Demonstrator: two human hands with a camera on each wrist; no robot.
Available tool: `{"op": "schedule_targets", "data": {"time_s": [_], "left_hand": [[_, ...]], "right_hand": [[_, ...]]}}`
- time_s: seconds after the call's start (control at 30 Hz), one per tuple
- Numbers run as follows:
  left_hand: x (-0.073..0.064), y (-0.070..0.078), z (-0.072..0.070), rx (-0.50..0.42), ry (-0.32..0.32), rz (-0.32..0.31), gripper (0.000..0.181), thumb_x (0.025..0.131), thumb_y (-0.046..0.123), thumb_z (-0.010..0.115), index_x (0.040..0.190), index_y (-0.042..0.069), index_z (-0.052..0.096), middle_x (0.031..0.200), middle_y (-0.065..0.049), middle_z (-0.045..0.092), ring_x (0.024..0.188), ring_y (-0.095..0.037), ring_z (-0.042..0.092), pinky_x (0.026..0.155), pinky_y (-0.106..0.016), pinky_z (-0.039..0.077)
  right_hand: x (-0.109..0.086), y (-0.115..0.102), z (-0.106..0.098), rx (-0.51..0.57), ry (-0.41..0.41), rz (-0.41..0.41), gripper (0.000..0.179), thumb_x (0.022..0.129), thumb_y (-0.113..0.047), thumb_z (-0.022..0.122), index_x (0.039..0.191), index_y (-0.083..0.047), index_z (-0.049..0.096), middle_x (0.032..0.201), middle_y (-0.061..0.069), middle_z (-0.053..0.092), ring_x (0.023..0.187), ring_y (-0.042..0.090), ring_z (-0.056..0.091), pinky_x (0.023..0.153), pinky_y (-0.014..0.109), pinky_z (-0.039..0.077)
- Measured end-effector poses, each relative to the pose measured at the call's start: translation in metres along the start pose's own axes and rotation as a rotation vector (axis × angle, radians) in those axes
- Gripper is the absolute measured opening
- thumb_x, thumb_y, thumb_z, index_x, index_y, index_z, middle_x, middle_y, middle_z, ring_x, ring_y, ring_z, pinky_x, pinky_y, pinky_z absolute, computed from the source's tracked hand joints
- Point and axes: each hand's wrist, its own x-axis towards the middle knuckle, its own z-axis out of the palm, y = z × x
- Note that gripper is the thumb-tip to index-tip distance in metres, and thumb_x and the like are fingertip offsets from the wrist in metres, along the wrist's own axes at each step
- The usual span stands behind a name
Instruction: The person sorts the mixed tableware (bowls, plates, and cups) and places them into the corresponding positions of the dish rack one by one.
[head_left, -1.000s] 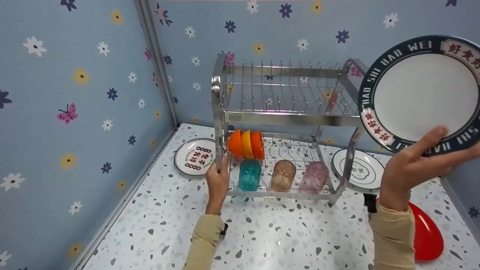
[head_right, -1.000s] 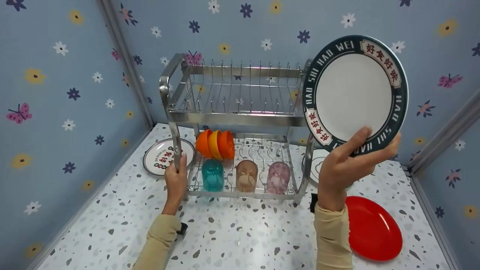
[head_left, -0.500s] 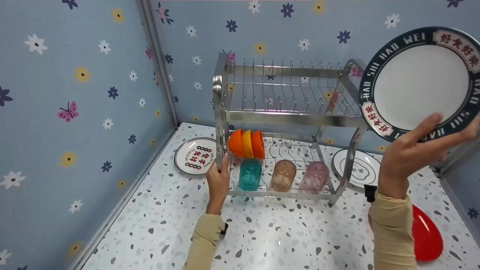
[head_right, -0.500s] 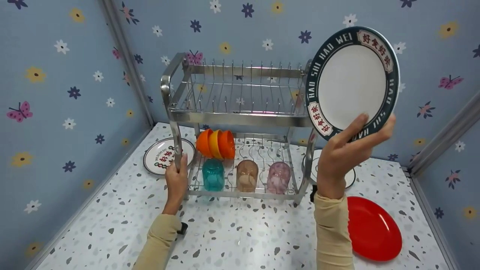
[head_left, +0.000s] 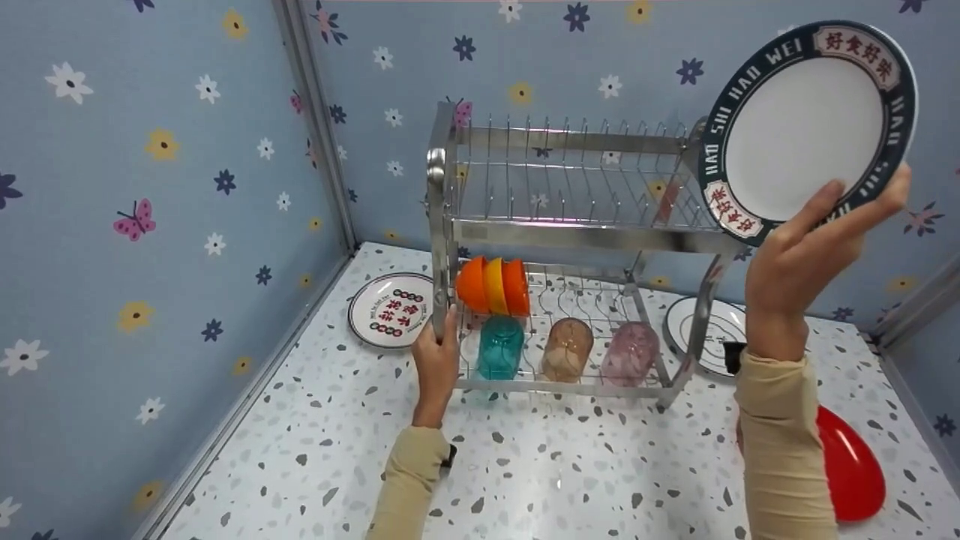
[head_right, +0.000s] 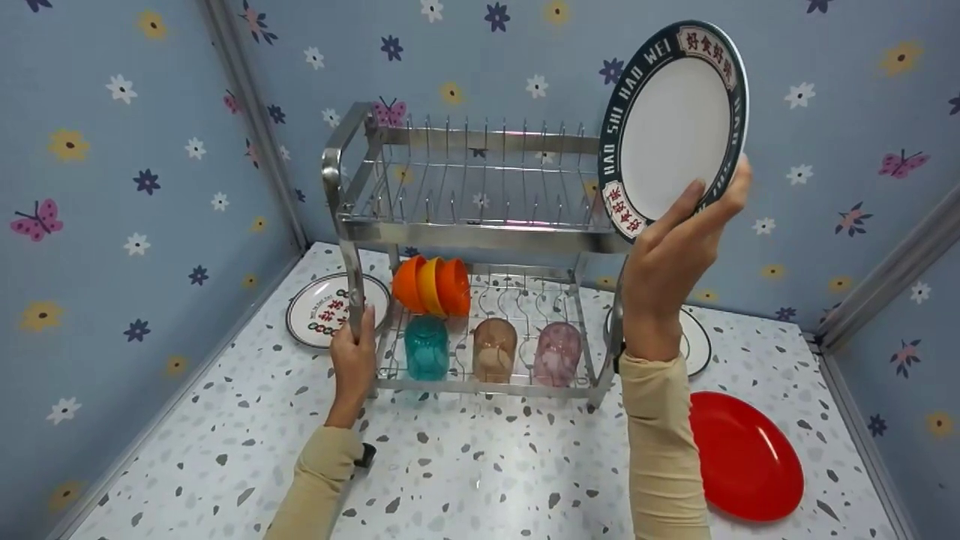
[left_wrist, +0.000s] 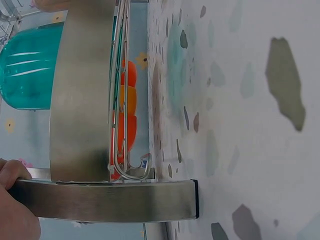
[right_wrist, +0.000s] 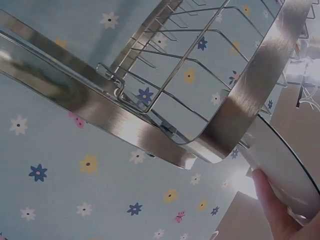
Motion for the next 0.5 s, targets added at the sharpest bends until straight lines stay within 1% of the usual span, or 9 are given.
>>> {"op": "schedule_targets", "data": {"time_s": [0.13,0.27,0.33,0.37,0.43,0.5], "left_hand": [[-0.001,0.0,0.0,-0.005,-0.007,-0.011,0.038,0.106,0.027,0.06,0.074,0.013,0.045,0.06,0.004,0.037,0.053,-0.014,0.035,0.05,-0.026,0.026],[-0.001,0.0,0.001,-0.011,-0.011,-0.005,0.036,0.105,0.021,0.061,0.074,0.013,0.046,0.06,0.003,0.038,0.053,-0.015,0.036,0.05,-0.026,0.027],[0.0,0.0,0.001,-0.019,-0.009,0.002,0.035,0.105,0.018,0.061,0.074,0.012,0.046,0.06,0.001,0.039,0.053,-0.017,0.036,0.049,-0.027,0.026],[0.0,0.0,0.001,-0.021,-0.005,0.005,0.035,0.105,0.019,0.061,0.074,0.012,0.046,0.06,0.002,0.038,0.053,-0.016,0.035,0.049,-0.027,0.026],[0.0,0.0,0.001,-0.023,-0.004,-0.009,0.035,0.105,0.021,0.061,0.075,0.012,0.046,0.061,0.002,0.038,0.053,-0.015,0.035,0.05,-0.026,0.025],[-0.002,0.01,0.0,-0.026,-0.002,-0.023,0.035,0.105,0.019,0.061,0.075,0.011,0.046,0.061,0.003,0.036,0.053,-0.014,0.034,0.05,-0.026,0.024]], "right_hand": [[-0.001,0.002,0.003,-0.017,-0.085,-0.007,0.047,0.112,-0.017,0.039,0.148,0.011,0.026,0.159,0.015,0.038,0.141,0.008,0.044,0.114,0.028,0.036],[-0.001,0.003,0.007,-0.023,-0.125,-0.013,0.049,0.113,-0.018,0.035,0.15,0.011,0.022,0.162,0.017,0.033,0.144,0.009,0.039,0.115,0.028,0.035],[0.0,0.002,0.011,-0.023,-0.148,0.006,0.05,0.113,-0.019,0.034,0.152,0.009,0.021,0.164,0.016,0.029,0.145,0.008,0.037,0.115,0.028,0.034],[0.0,0.003,0.012,-0.028,-0.166,0.004,0.05,0.113,-0.019,0.033,0.152,0.009,0.02,0.165,0.017,0.027,0.146,0.01,0.036,0.115,0.028,0.034],[0.002,0.002,0.015,-0.033,-0.215,0.042,0.052,0.113,-0.021,0.03,0.156,0.005,0.017,0.167,0.013,0.023,0.146,0.011,0.036,0.113,0.03,0.037],[0.004,0.0,0.018,-0.063,-0.265,0.082,0.053,0.112,-0.024,0.027,0.158,-0.001,0.015,0.169,0.008,0.02,0.145,0.013,0.038,0.111,0.03,0.04]]}}
